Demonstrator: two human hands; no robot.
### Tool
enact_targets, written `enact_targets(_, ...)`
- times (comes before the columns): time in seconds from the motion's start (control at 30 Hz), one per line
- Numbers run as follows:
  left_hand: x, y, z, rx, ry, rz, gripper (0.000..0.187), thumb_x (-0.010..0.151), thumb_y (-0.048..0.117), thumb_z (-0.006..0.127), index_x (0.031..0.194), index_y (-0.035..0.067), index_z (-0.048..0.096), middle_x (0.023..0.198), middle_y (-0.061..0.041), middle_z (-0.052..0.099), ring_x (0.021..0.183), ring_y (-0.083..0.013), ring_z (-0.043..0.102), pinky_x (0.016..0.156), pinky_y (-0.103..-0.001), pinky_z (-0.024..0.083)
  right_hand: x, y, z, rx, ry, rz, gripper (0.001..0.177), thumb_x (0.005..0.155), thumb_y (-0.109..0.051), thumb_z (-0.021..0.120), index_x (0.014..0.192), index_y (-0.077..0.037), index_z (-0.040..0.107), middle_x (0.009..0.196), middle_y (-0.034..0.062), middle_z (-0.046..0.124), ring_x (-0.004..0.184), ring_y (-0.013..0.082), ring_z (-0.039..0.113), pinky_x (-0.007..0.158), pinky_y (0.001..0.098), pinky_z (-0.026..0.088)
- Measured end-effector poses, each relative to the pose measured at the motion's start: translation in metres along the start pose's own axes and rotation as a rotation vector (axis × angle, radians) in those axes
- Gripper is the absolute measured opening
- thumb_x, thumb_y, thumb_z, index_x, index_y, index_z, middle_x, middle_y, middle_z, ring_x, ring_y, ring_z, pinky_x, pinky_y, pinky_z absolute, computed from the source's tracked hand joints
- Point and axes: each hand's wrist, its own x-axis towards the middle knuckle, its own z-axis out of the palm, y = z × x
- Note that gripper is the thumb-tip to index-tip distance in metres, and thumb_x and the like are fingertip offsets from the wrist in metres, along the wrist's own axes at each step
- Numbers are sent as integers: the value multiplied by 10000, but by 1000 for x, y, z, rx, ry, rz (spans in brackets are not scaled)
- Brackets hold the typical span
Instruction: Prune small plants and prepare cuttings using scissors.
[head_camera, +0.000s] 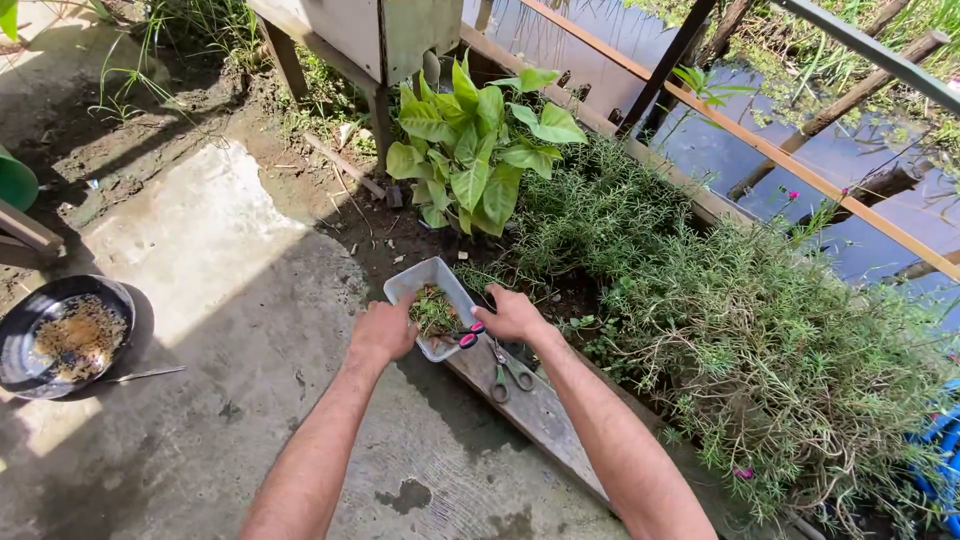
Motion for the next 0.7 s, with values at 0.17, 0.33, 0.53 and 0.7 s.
enact_targets(0.17,10,-8,27,-60,-7,64,504,912,372,690,1344,155,545,1165,-191,700,1142,-398,649,972,-534,545,19,22,39,85,40,2,655,951,-424,636,1435,-2,506,1217,255,689,1117,425,673,998,471,534)
enact_targets(0.33,20,-10,47,-161,59,136,371,940,363,668,1145,55,677,1122,-209,721,1110,-393,670,972,-512,551,2,7,32,214,77,14,542,917,-320,674,1369,-32,595,984,159,789,938,327,760,903,423,589)
enact_targets(0.53,17,9,47,-197,161,249,336,860,257,693,1083,5,684,1144,-232,687,1114,-399,649,960,-491,538,-21,14,15,293,49,117,368,889,-190,730,1233,-67,685,861,127,800,734,213,776,740,369,622)
enact_targets(0.7,11,43,33,-121,160,280,294,881,246,659,1097,52,702,1094,-193,723,1107,-365,667,1016,-465,526,-53,19,-28,486,1,198,259,926,-134,676,1156,-28,617,802,102,760,619,194,754,522,338,634)
